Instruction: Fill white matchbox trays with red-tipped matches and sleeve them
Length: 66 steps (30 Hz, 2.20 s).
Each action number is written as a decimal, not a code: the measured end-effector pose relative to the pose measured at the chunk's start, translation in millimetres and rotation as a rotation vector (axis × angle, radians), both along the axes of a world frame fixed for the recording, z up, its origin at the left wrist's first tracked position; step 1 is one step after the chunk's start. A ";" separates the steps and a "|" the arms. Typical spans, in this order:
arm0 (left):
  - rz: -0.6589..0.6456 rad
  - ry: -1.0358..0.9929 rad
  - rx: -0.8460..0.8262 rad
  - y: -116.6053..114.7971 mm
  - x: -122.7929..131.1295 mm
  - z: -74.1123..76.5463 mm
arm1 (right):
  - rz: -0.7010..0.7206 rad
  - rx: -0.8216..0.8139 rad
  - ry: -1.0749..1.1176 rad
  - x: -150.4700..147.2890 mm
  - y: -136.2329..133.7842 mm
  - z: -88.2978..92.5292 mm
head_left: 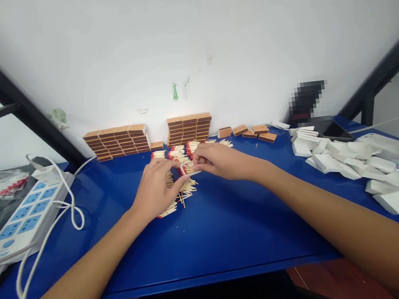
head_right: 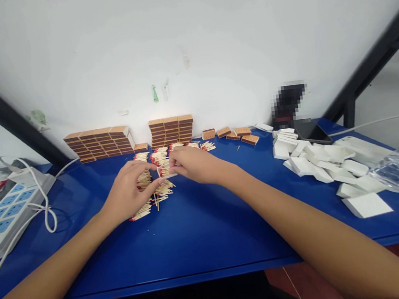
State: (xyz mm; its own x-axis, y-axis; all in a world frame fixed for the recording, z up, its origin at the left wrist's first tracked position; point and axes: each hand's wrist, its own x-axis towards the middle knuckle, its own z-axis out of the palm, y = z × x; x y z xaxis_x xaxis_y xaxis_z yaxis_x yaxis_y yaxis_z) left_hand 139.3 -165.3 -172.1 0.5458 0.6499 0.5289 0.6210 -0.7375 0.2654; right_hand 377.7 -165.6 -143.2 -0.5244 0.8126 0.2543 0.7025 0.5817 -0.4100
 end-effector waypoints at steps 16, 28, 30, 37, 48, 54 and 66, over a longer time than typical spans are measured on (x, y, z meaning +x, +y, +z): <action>0.155 -0.070 0.025 -1.4 2.3 5.6 | -0.158 0.043 -0.193 24.1 36.7 -33.9; 0.147 -0.078 0.025 -0.8 2.5 4.1 | -0.176 -0.002 -0.233 29.9 34.8 -29.3; 0.147 -0.076 0.018 -1.1 2.6 4.6 | -0.189 0.023 -0.221 30.8 34.7 -29.4; 0.155 -0.075 0.012 -0.5 2.6 4.8 | -0.190 -0.012 -0.253 25.2 34.6 -29.9; 0.188 -0.048 0.003 0.9 1.0 2.8 | -0.171 0.101 -0.080 29.9 25.3 -5.8; 0.136 -0.034 0.011 1.8 0.0 2.6 | -0.070 0.085 -0.047 9.2 11.1 -3.3; 0.106 -0.028 -0.001 1.6 0.4 1.8 | -0.109 0.136 -0.070 8.3 12.8 -10.5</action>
State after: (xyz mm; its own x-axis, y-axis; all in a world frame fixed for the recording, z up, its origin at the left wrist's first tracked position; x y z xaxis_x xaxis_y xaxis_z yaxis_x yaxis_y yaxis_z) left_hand 139.7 -163.7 -170.4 0.4585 0.7040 0.5423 0.6879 -0.6675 0.2849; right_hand 386.0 -152.8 -153.7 -0.4552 0.8262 0.3320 0.7886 0.5472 -0.2804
